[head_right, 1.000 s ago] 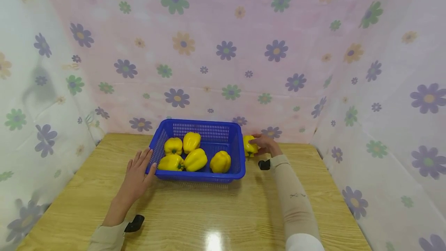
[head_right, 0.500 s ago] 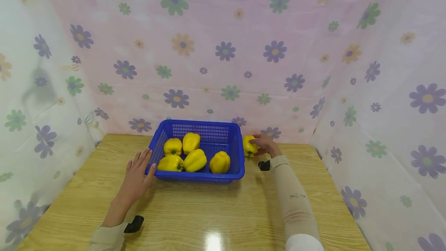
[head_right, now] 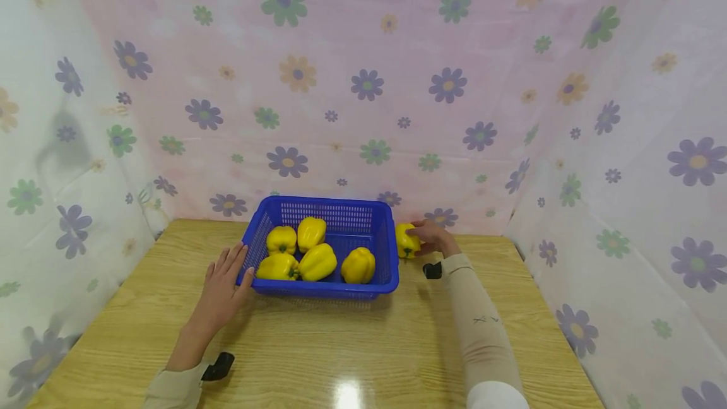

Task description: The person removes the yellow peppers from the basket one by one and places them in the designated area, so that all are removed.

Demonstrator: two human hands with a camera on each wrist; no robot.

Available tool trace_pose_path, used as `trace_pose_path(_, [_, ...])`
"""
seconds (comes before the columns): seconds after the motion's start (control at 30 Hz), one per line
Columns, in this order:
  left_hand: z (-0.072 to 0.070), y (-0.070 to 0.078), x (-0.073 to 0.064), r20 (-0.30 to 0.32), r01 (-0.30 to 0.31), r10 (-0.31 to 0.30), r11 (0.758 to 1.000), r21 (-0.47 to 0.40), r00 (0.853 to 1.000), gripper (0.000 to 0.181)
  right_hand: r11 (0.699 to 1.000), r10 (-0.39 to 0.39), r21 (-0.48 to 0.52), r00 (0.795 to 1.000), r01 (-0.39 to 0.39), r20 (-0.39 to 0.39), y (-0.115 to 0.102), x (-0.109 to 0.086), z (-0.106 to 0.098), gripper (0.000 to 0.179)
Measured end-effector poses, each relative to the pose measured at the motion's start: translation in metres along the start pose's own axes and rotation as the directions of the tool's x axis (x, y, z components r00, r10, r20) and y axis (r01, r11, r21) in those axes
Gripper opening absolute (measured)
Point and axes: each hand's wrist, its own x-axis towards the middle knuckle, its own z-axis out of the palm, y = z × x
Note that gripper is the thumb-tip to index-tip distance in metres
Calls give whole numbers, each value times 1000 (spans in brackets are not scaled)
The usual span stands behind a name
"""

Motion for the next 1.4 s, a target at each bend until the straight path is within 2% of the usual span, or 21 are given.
trace_pose_path(0.2, [2, -1, 0, -7, -2, 1, 1000, -16, 1000, 60, 1000, -18, -22, 1000, 18, 25, 0, -3, -2, 65])
trace_pose_path(0.53, [1, 1, 0, -2, 3, -3, 1000, -25, 1000, 60, 999, 13, -34, 1000, -14, -22, 0, -7, -1, 66])
trace_pose_path(0.9, [0, 2, 0, -5, 1, -1, 1000, -17, 1000, 60, 999, -9, -45, 999, 6, -53, 0, -22, -5, 68])
trace_pose_path(1.13, [0, 2, 0, 6, 4, -4, 1000, -11, 1000, 60, 996, -73, -50, 995, 70, -68, -7, -36, -4, 69])
trace_pose_path(1.4, [0, 1, 0, 4, 4, -4, 1000, -11, 1000, 60, 979, -168, -136, 979, 152, -119, -25, -57, 6, 69])
